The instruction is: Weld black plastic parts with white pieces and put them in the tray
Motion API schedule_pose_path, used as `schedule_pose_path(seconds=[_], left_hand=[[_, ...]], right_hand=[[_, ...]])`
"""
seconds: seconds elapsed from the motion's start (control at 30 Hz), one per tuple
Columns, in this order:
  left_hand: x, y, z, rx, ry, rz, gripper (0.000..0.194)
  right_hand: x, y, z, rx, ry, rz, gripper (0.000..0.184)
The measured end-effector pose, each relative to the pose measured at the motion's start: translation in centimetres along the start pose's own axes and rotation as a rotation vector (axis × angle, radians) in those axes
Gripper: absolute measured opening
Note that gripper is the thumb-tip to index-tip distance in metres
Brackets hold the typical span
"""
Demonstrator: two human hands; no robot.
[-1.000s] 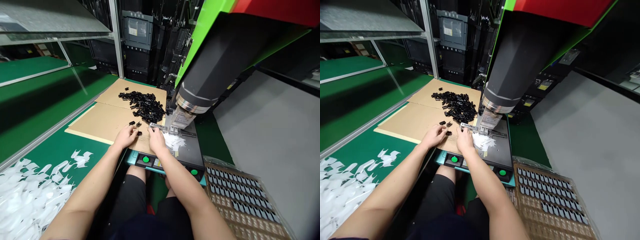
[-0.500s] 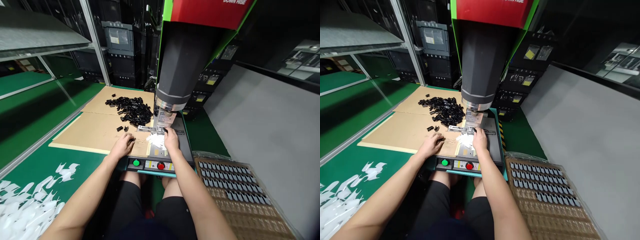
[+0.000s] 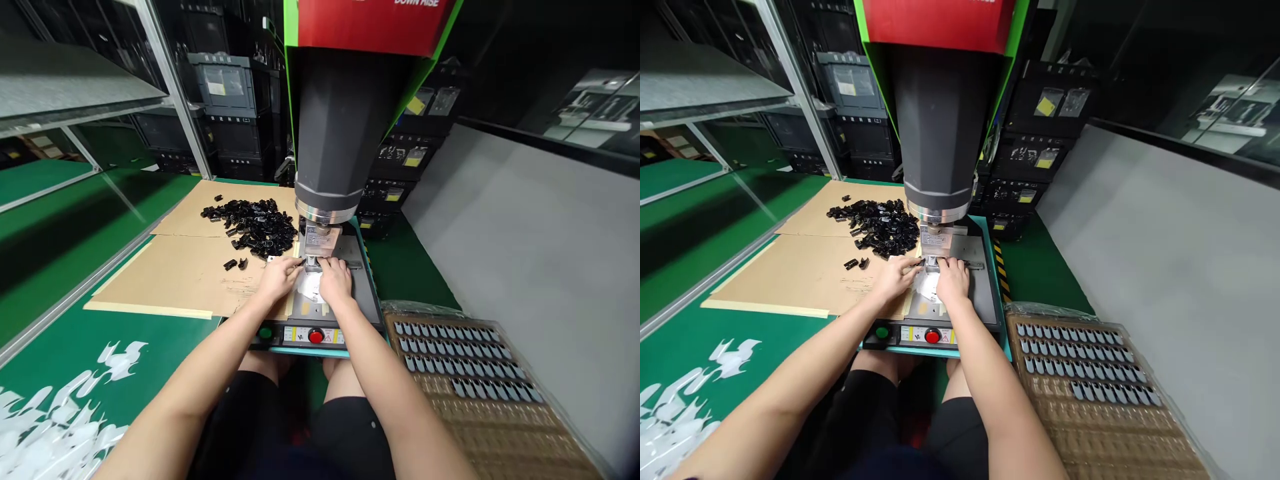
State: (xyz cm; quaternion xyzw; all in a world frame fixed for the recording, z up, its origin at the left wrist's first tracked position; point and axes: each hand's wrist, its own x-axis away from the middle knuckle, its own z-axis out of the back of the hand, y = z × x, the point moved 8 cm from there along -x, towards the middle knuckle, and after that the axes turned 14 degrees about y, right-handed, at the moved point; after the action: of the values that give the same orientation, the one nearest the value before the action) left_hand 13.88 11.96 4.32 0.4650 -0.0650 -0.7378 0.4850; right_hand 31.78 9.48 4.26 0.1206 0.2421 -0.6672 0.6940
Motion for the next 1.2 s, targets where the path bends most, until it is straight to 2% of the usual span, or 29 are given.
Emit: schedule_pose_path(seconds=[0.1,0.17,0.33,0.43,0.5,0.6,0.67,0.7,0.83,0.9,0.97,1.2], left_hand=[[-1.7,1.6,-3.5,-0.040,-0.022,-0.047,0.020],[-1.7,2.0,-4.6,-0.093,-0.034,-0.079,0.021],[-0.8,2.4,-4.9,-0.230,-0.108,-0.155,0.032],[-1.2,2.6,-4.6,-0.204,-0.192,-0.146,0.035],[-1.4,2.3,-3.7,-0.148,-0.239,-0.103,0.043],[-0.1,0.5,-0.4,-0.075,-0.246,0.010,0.060],[2.4,-1.4,2.4,-0.067,-0.250,0.057,0.068],[4.1,-2.1,3.5,-0.077,-0.289,0.043,0.073],[10.8,-4.5,6.5,-0.163,-0.437,-0.052,0.090],[12.5,-4.8,7.2,-0.201,-0.438,-0.084,0.091],[13.0,-4.9,7.3,-0.226,-0.424,-0.090,0.089],[12.6,-4.7,6.6,-0.222,-0.415,-0.055,0.085]], right_hand=[[0.1,0.0,0.2,-0.003,-0.018,-0.004,0.057],[0.2,0.0,0.3,-0.012,-0.018,-0.004,0.057],[0.3,0.0,0.1,-0.042,-0.007,-0.014,0.052],[0.1,0.0,0.2,-0.081,0.004,-0.022,0.056],[0.3,0.6,0.8,-0.134,0.037,-0.023,0.061],[2.3,3.2,2.8,-0.239,0.112,-0.024,0.061],[4.9,5.7,4.3,-0.298,0.129,0.008,0.057],[6.6,7.0,4.9,-0.317,0.113,0.038,0.055],[13.0,11.6,5.5,-0.277,-0.054,0.103,0.072],[14.9,13.0,5.2,-0.216,-0.109,0.103,0.076],[15.7,13.5,4.8,-0.153,-0.123,0.103,0.075],[14.6,12.2,4.1,-0.068,-0.078,0.097,0.072]])
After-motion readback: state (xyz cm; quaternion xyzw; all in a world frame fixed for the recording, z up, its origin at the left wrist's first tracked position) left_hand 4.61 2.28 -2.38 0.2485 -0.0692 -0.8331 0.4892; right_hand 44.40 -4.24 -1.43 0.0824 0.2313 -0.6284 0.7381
